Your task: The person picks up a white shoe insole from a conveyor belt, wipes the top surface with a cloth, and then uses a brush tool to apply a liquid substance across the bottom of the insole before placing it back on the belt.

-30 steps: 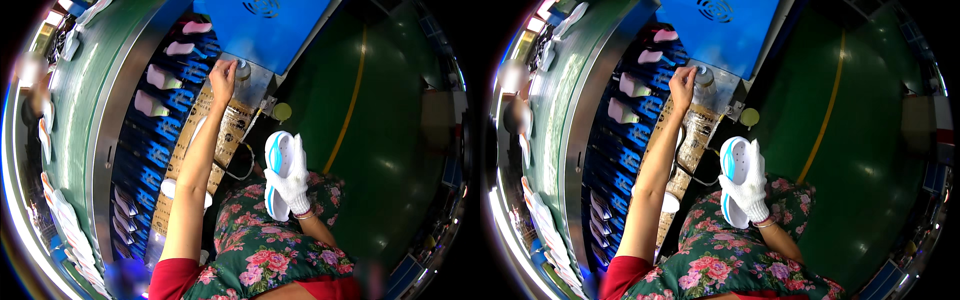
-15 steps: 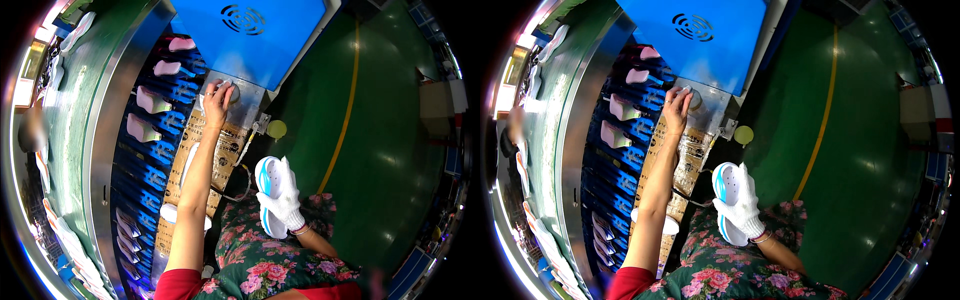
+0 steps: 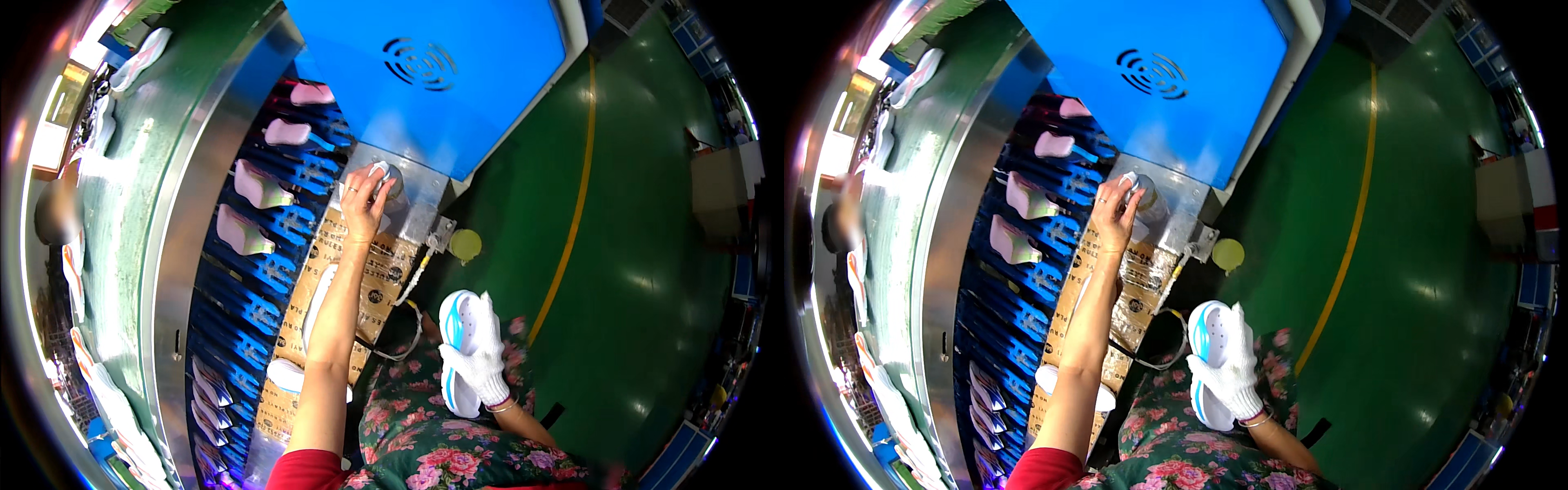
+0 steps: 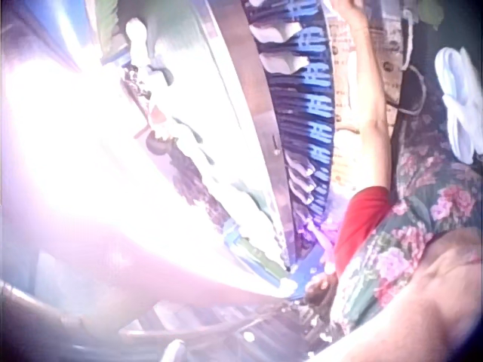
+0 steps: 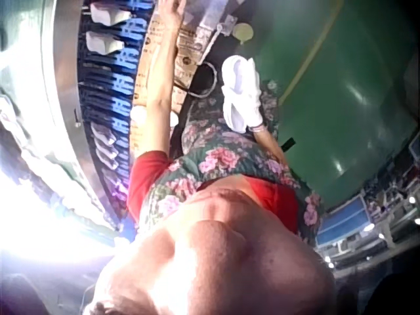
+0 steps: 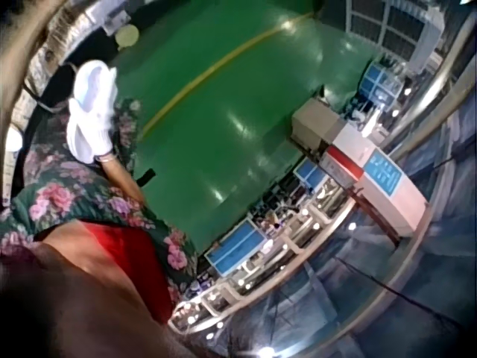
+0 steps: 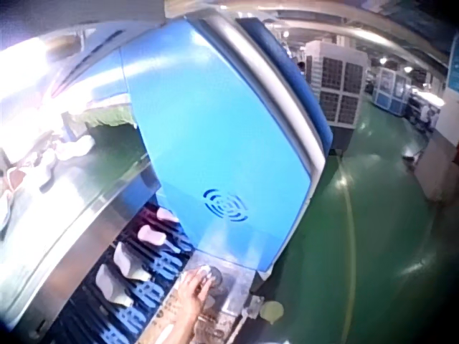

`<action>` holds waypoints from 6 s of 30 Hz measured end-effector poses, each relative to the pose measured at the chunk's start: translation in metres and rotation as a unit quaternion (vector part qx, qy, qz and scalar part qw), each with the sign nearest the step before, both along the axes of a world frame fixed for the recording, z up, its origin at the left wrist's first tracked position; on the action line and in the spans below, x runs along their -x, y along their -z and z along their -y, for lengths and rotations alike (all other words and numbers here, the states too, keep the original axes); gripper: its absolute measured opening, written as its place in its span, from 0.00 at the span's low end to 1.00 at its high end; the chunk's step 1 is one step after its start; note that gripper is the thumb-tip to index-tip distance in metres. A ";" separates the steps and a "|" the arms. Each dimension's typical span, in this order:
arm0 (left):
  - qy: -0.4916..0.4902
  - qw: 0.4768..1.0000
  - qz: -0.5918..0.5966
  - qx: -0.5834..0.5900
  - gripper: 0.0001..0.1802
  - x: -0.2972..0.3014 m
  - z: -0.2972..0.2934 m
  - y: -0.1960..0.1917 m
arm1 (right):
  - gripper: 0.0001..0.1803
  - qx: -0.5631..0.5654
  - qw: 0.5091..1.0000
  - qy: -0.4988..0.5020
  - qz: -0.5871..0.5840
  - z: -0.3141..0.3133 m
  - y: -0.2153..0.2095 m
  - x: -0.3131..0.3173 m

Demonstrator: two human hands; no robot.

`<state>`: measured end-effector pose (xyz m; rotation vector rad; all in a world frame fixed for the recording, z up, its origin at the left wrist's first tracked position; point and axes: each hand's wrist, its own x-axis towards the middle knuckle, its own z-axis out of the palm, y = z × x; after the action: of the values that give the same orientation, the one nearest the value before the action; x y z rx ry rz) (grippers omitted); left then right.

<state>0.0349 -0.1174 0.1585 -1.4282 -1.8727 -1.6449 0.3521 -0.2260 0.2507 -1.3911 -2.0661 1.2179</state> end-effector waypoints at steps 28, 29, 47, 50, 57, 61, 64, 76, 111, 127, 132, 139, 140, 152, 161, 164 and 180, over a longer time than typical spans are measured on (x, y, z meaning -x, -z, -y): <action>-0.079 0.788 0.577 -0.202 0.15 0.001 0.047 -0.034 | 0.59 0.044 0.996 0.005 -0.072 0.008 -0.004 0.003; -0.110 0.827 0.527 -0.160 0.16 0.000 0.050 -0.039 | 0.59 0.045 0.997 0.005 -0.069 0.008 -0.004 0.003; -0.006 0.995 0.095 0.023 0.09 -0.024 0.005 -0.010 | 0.60 -0.022 0.999 0.000 -0.032 0.008 -0.013 0.005; 0.013 0.988 0.142 0.053 0.08 -0.022 0.012 -0.020 | 0.60 -0.009 0.999 -0.001 -0.038 0.009 -0.018 0.007; -0.043 0.969 0.236 -0.061 0.10 -0.002 0.044 -0.053 | 0.60 -0.041 0.997 -0.042 -0.058 0.014 -0.024 0.017; 0.143 0.739 0.651 -0.092 0.14 -0.007 0.114 -0.106 | 0.60 -0.047 0.990 -0.087 -0.102 0.013 -0.043 0.036; 0.191 0.692 0.685 -0.127 0.15 -0.014 0.176 -0.140 | 0.57 0.053 0.977 -0.118 -0.170 0.019 -0.064 0.062; 0.006 0.830 0.532 -0.165 0.11 -0.102 0.369 -0.222 | 0.59 0.001 0.919 -0.364 -0.154 0.106 -0.150 0.131; -0.250 0.965 0.078 0.011 0.10 -0.132 0.503 -0.215 | 0.58 -0.066 0.842 -0.500 -0.192 0.231 -0.136 0.143; -0.210 0.973 0.088 0.027 0.09 -0.138 0.507 -0.212 | 0.58 -0.108 0.836 -0.504 -0.186 0.235 -0.125 0.143; -0.263 0.955 0.133 0.029 0.10 -0.128 0.518 -0.212 | 0.58 -0.121 0.836 -0.510 -0.166 0.238 -0.128 0.143; -0.215 0.962 0.166 -0.022 0.08 -0.143 0.532 -0.227 | 0.59 -0.096 0.843 -0.491 -0.199 0.236 -0.131 0.144; -0.219 0.955 0.188 -0.069 0.07 -0.141 0.538 -0.225 | 0.59 -0.087 0.844 -0.490 -0.200 0.237 -0.132 0.145; -0.245 0.948 0.203 -0.027 0.08 -0.131 0.528 -0.215 | 0.60 -0.051 0.845 -0.499 -0.186 0.242 -0.137 0.142; -0.233 0.965 0.097 0.072 0.10 -0.127 0.525 -0.212 | 0.59 -0.049 0.852 -0.494 -0.167 0.241 -0.130 0.137; -0.191 0.975 0.088 0.064 0.09 -0.138 0.516 -0.211 | 0.60 -0.048 0.849 -0.498 -0.171 0.240 -0.128 0.137; -0.101 0.982 0.151 0.050 0.10 -0.146 0.523 -0.222 | 0.59 -0.043 0.854 -0.478 -0.201 0.234 -0.128 0.136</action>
<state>0.1813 -0.6405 0.3809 -1.0251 -2.2077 -1.7668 0.2158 -0.4596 0.3783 0.0694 -2.4665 1.5326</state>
